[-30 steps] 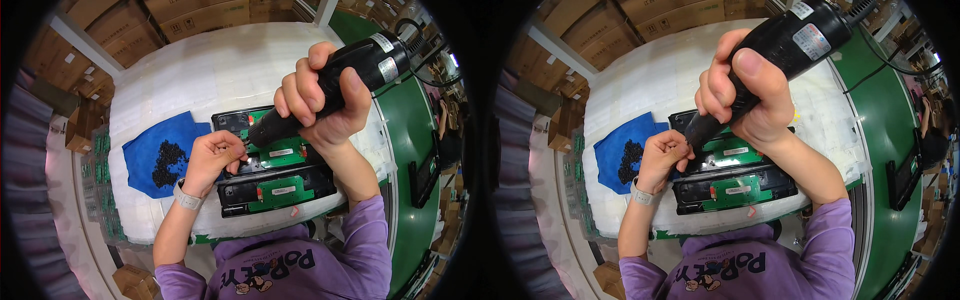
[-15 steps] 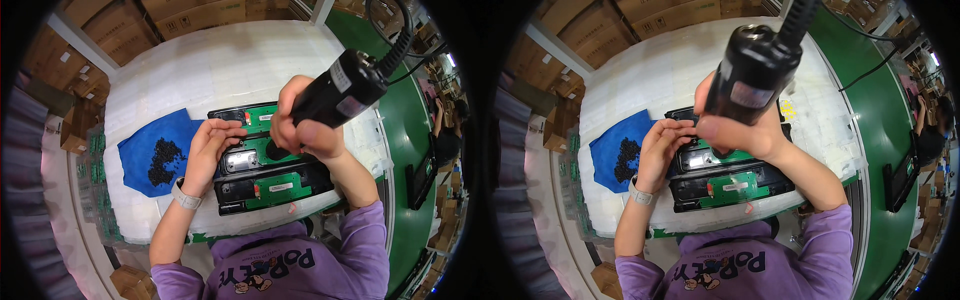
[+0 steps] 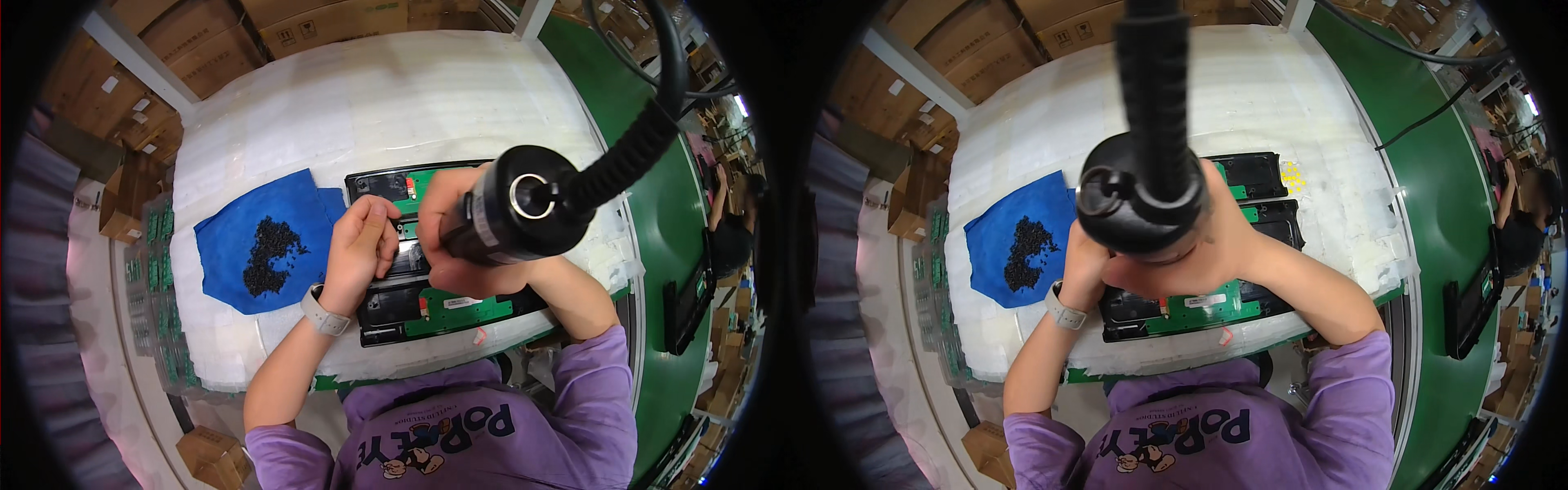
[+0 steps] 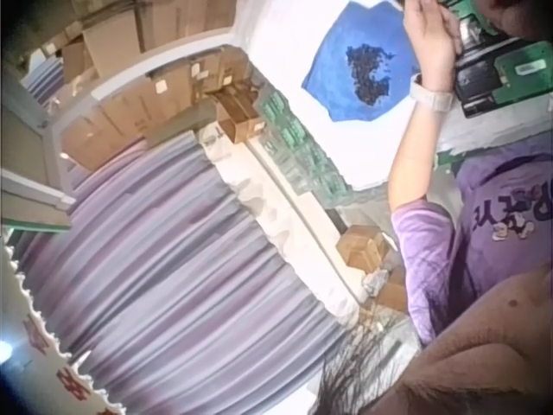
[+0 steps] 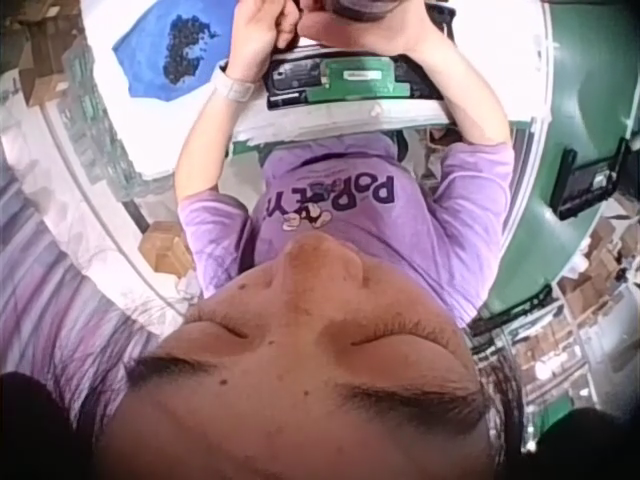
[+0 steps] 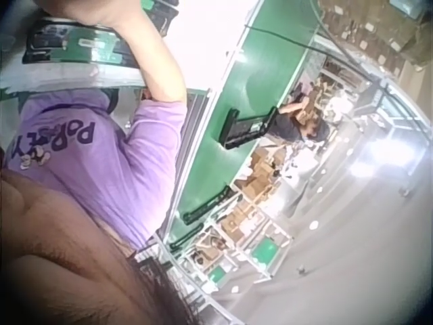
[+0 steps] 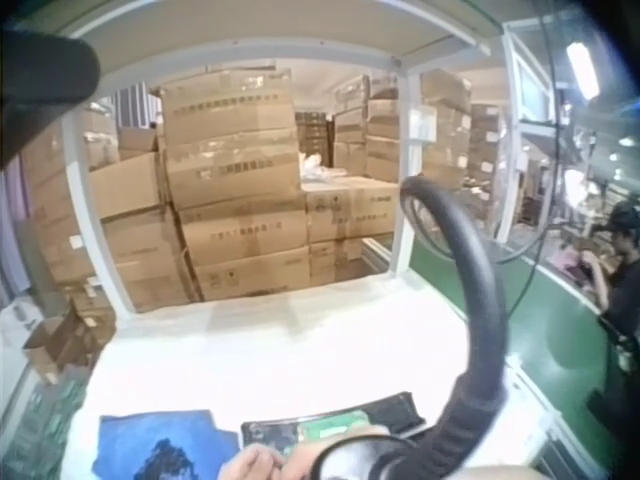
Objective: Assemble electronic components by inserting circuit boards into plastic housings and securing them with screws using an electric screwdriver.
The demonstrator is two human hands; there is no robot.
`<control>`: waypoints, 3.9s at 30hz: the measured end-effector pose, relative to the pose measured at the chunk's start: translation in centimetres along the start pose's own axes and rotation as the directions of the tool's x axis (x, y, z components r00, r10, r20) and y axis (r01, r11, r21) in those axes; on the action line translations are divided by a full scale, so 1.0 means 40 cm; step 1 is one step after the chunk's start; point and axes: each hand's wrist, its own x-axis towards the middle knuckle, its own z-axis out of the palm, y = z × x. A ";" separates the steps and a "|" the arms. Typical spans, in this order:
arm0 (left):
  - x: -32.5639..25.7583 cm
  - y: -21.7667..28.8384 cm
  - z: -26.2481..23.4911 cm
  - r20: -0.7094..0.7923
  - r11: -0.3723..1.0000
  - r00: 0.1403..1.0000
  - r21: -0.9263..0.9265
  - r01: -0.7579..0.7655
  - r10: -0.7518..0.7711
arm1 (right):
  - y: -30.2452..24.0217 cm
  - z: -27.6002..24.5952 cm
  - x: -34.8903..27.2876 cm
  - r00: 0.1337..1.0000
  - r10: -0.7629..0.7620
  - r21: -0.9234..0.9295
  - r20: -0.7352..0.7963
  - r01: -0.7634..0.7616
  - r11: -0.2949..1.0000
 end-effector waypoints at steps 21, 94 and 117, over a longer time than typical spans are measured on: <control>0.000 0.010 -0.005 0.131 0.995 0.989 0.086 0.055 -0.066 | -0.008 0.004 -0.015 0.992 -0.117 -0.076 0.049 0.121 0.990; 0.038 0.016 -0.066 -0.073 0.994 0.995 0.087 -0.067 0.073 | 0.047 -0.099 -0.035 0.984 -0.162 -0.073 -0.080 0.156 0.985; -0.024 0.056 0.002 0.387 0.976 0.920 -0.171 0.137 -0.061 | -0.033 -0.074 -0.035 0.904 -0.150 0.648 -0.401 0.395 0.651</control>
